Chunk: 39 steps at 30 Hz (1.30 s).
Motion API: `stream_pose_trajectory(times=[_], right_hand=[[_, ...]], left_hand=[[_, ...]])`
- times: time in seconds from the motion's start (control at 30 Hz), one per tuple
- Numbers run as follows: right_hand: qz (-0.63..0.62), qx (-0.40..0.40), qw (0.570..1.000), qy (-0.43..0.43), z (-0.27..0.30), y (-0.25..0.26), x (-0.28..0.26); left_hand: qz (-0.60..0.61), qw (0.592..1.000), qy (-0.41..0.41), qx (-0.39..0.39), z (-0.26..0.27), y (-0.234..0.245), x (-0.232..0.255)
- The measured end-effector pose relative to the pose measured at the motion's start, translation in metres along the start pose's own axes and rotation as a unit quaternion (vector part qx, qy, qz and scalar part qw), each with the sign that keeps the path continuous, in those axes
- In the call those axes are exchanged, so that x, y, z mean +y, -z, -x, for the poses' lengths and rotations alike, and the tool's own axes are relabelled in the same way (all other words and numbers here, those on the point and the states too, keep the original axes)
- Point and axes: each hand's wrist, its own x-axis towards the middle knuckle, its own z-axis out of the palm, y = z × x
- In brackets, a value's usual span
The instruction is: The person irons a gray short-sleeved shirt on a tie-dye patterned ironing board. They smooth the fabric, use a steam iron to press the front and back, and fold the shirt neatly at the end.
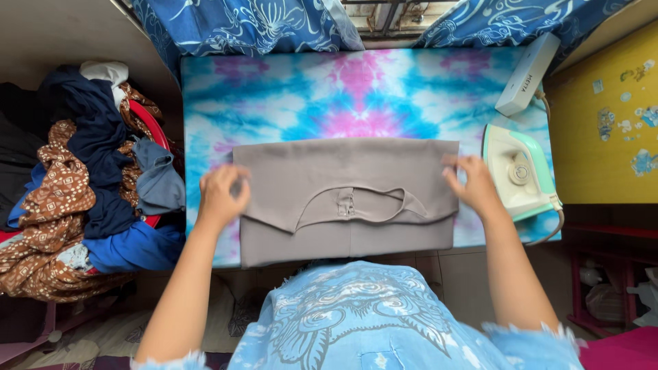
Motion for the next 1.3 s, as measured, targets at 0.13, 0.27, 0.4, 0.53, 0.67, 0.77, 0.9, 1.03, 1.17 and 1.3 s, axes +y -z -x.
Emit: stream_pose_trajectory(times=[0.13, 0.27, 0.4, 0.53, 0.67, 0.77, 0.9, 1.03, 1.17, 1.3], right_hand=[[0.111, 0.093, 0.989, 0.025, -0.038, -0.018, 0.035], [0.08, 0.024, 0.995, -0.054, -0.059, -0.031, 0.062], [0.125, -0.027, 0.991, -0.041, -0.051, -0.03, 0.07], [-0.062, -0.065, 0.981, -0.173, -0.023, 0.014, 0.038], [-0.28, -0.084, 0.943, -0.159, 0.0, 0.068, 0.012], [-0.37, -0.09, 0.911, -0.16, 0.002, 0.107, 0.011], [-0.333, -0.063, 0.934, -0.109, -0.032, 0.146, 0.002], [-0.243, -0.027, 0.962, -0.124, -0.109, 0.141, 0.008], [-0.132, -0.015, 0.984, -0.121, -0.194, 0.079, 0.062], [-0.145, 0.019, 0.98, -0.131, -0.253, 0.009, 0.118]], left_hand=[[-0.021, 0.996, -0.026, 0.079, -0.043, -0.036, -0.045], [-0.027, 0.994, 0.073, -0.077, -0.07, -0.049, -0.07], [-0.073, 0.985, 0.096, -0.123, -0.072, -0.045, -0.078], [0.148, 0.961, 0.164, -0.165, -0.06, -0.015, -0.076], [0.393, 0.871, 0.21, -0.207, -0.046, 0.03, -0.058], [0.521, 0.803, 0.223, -0.186, -0.049, 0.067, -0.047], [0.554, 0.804, 0.155, -0.148, -0.081, 0.093, -0.037], [0.501, 0.838, 0.175, -0.125, -0.145, 0.085, -0.042], [0.37, 0.898, 0.232, -0.061, -0.204, 0.033, -0.079], [0.263, 0.945, 0.184, 0.064, -0.239, -0.036, -0.119]])
